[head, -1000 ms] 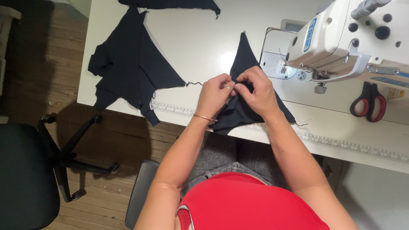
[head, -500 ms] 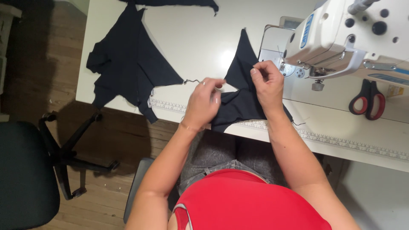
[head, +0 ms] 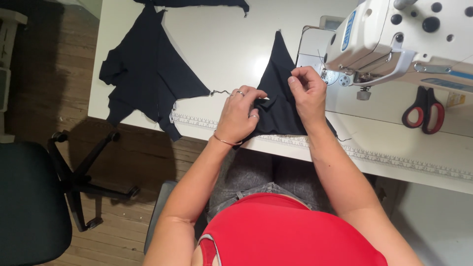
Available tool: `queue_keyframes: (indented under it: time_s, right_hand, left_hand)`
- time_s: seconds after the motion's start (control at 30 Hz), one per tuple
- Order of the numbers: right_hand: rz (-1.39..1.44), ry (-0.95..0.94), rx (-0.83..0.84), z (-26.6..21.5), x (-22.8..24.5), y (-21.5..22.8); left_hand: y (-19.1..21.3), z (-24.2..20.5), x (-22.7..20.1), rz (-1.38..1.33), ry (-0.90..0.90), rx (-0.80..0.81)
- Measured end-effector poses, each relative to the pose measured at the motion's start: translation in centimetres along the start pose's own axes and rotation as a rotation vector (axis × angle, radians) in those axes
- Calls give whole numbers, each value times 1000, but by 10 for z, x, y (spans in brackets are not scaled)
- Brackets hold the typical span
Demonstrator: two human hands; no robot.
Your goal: Arranging and trimming black fabric pieces on a sewing table using scissors
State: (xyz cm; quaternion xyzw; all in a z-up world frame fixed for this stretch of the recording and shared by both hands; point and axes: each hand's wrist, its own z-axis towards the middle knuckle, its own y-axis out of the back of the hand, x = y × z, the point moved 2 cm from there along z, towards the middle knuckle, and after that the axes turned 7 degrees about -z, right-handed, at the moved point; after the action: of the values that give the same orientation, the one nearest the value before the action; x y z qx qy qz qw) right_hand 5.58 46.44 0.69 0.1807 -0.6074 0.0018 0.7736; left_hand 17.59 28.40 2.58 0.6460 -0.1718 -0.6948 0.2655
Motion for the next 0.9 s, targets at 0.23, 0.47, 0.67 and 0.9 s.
queue_keyframes:
  time_s: [0.23,0.47,0.67,0.9]
  right_hand:
    - [8,3,29,0,2,0]
    - [24,5,10,0,2,1]
    - [13,53,87,0,13,0]
    - [18,44,168,-2,17,0]
  left_hand:
    - [-14,2,-3,91,29,-25]
    - [-13,11,4,88,-30,-118]
    - [1,32,-8,-57,-57,-131]
    - [-3,54,-13,-345,55,-112]
